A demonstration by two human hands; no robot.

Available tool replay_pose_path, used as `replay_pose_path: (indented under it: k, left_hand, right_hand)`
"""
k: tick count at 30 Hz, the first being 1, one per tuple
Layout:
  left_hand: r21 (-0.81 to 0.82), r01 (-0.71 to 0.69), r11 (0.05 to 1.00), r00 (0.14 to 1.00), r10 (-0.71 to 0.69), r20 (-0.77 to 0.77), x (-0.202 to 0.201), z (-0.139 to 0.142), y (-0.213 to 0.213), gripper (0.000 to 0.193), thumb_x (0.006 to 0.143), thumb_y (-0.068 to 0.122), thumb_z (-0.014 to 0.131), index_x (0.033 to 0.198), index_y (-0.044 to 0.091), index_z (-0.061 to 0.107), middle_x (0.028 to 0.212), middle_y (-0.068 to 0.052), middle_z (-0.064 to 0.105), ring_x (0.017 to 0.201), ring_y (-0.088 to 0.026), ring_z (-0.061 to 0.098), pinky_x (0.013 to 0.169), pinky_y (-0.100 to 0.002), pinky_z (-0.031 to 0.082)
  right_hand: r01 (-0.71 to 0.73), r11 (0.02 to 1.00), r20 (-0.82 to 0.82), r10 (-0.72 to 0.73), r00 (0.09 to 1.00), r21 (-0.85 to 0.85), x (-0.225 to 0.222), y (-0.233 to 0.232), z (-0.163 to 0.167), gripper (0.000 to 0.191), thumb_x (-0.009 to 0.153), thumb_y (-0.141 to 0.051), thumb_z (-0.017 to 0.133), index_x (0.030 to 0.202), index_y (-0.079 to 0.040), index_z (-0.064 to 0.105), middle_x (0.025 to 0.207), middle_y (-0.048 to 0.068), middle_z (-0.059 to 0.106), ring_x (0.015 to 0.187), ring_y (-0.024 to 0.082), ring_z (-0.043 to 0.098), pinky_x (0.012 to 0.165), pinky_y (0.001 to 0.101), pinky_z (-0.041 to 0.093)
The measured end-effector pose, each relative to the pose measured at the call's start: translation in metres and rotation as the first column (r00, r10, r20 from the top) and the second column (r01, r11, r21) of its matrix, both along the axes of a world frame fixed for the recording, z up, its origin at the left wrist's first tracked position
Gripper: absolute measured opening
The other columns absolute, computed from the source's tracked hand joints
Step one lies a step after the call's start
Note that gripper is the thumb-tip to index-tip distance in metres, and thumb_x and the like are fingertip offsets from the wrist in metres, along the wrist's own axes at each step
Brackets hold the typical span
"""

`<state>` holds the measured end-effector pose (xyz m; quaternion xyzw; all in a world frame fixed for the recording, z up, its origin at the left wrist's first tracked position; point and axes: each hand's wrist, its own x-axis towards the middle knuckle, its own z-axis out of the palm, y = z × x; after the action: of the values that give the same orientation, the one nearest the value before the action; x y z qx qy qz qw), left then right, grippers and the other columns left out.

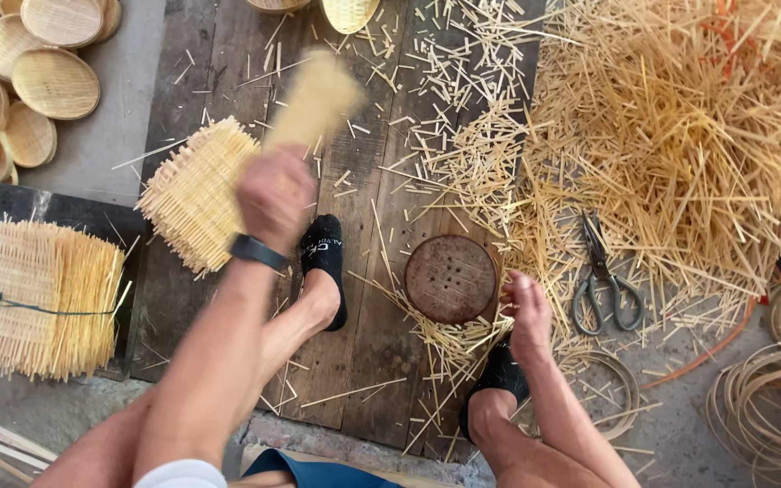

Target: The person sits on the floor assembling round woven bamboo trays. They trim the edge of a woven bamboo mat with scissors, bend a thin bamboo rim ring by hand, fit the ring around the mat, and press the assembly into a round wooden form to shape it, setting finished trays on a pile nearby.

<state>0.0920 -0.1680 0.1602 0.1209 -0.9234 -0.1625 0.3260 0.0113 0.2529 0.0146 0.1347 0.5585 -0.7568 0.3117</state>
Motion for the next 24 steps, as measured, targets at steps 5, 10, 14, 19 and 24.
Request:
replay_pose_path:
  k: [5,10,14,19,24]
  left_hand:
    - [0.185,0.583,0.791,0.678,-0.599,0.427,0.023,-0.037,0.179,0.010,0.100,0.007,0.065,0.106,0.008,0.073,0.093,-0.006,0.072,0.082,-0.019,0.067,0.073,-0.033,0.057]
    - [0.188,0.662,0.726,0.638,-0.677,0.367,0.052,-0.053,0.210,0.049,0.088,0.029,0.071,0.129,0.004,0.065,0.137,-0.015,0.064,0.130,-0.030,0.053,0.110,-0.046,0.041]
    - [0.411,-0.032,0.911,0.921,-0.132,0.366,0.039,-0.076,0.183,0.064,0.075,0.028,0.083,0.125,-0.004,0.060,0.123,-0.023,0.061,0.121,-0.036,0.052,0.105,-0.048,0.039]
    - [0.874,-0.461,-0.155,0.869,-0.275,0.410,0.019,-0.124,0.137,0.034,0.079,0.000,0.080,0.110,-0.006,0.068,0.105,-0.018,0.075,0.091,-0.025,0.074,0.081,-0.040,0.062]
    - [0.865,-0.483,-0.136,0.858,-0.270,0.436,0.026,-0.143,0.131,0.033,0.081,-0.002,0.080,0.111,-0.008,0.067,0.102,-0.019,0.078,0.085,-0.022,0.077,0.076,-0.036,0.065]
  right_hand:
    - [-0.038,0.972,0.186,0.082,0.979,-0.231,-0.018,0.008,0.032,0.047,0.090,-0.035,0.063,0.119,0.003,0.064,0.108,0.013,0.073,0.092,0.019,0.072,0.079,0.0333,0.060]
    - [-0.189,0.971,-0.010,0.192,0.981,0.149,-0.015,0.000,0.034,0.031,0.086,-0.005,0.078,0.114,0.002,0.068,0.104,0.011,0.077,0.087,0.015,0.072,0.079,0.0302,0.061]
    - [-0.201,0.951,-0.070,0.223,0.972,0.234,-0.013,-0.002,0.027,0.028,0.087,-0.007,0.078,0.112,0.003,0.071,0.102,0.011,0.078,0.085,0.014,0.071,0.078,0.0291,0.060]
    - [-0.179,0.936,-0.165,0.237,0.957,0.304,-0.010,-0.002,0.025,0.028,0.087,-0.009,0.080,0.112,0.003,0.072,0.100,0.009,0.078,0.084,0.012,0.071,0.076,0.0272,0.059]
    - [-0.161,0.858,-0.200,0.289,0.936,0.487,-0.007,-0.001,0.025,0.029,0.086,-0.012,0.082,0.110,0.002,0.075,0.094,0.010,0.080,0.078,0.012,0.071,0.071,0.0273,0.058]
